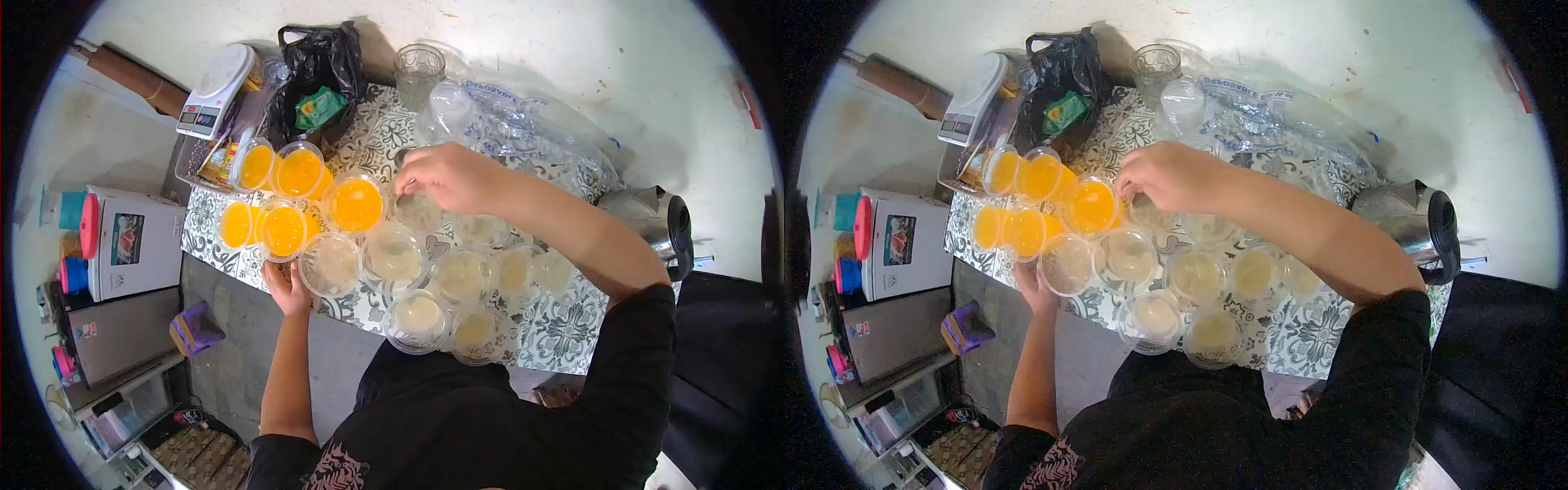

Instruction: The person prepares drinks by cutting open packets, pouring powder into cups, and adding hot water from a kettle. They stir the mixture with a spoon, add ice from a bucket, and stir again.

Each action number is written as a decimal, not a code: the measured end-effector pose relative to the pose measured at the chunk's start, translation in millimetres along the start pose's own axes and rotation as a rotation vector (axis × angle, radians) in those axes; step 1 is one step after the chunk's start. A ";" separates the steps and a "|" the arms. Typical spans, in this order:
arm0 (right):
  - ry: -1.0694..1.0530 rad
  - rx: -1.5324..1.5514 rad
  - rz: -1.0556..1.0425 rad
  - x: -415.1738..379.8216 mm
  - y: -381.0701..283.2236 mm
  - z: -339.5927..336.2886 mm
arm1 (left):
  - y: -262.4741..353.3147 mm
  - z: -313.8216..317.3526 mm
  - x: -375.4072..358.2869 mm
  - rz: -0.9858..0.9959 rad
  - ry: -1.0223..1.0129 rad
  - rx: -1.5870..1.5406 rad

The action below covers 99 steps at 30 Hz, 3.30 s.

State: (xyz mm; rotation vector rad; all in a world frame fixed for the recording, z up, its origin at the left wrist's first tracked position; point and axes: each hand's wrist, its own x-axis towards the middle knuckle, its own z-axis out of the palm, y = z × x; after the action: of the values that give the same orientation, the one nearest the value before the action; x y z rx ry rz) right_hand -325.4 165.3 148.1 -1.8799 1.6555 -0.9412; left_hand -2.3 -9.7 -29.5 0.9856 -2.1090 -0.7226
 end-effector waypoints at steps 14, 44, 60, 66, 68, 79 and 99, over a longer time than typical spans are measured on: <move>0.256 -0.122 0.106 -19.2 -14.1 21.2 | 17.3 -5.1 4.0 0.084 -0.007 0.110; 0.447 -0.573 0.147 -40.6 -111.2 109.2 | 16.7 -6.3 3.8 0.153 -0.029 0.159; 0.545 -0.516 0.454 -35.6 -103.4 119.0 | 22.0 -7.8 3.8 0.097 0.008 0.138; 0.901 -0.404 0.409 -36.8 -132.8 78.9 | 28.6 -12.3 6.0 0.064 -0.020 0.126; 1.057 -0.347 0.346 -35.0 -136.7 64.5 | 27.6 -12.1 5.4 0.067 -0.015 0.133; 0.441 -0.497 0.141 16.7 -132.1 144.2 | 33.2 -17.8 5.4 0.153 -0.033 0.134; 0.641 -0.489 0.256 32.0 -112.5 163.8 | 30.6 -19.2 1.3 0.280 -0.062 0.066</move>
State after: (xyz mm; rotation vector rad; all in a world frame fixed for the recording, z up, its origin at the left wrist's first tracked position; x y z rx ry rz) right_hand -127.1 137.1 128.1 -1.6643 2.6364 -1.1834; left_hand -1.1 2.7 4.5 0.6885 -2.2775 -0.5519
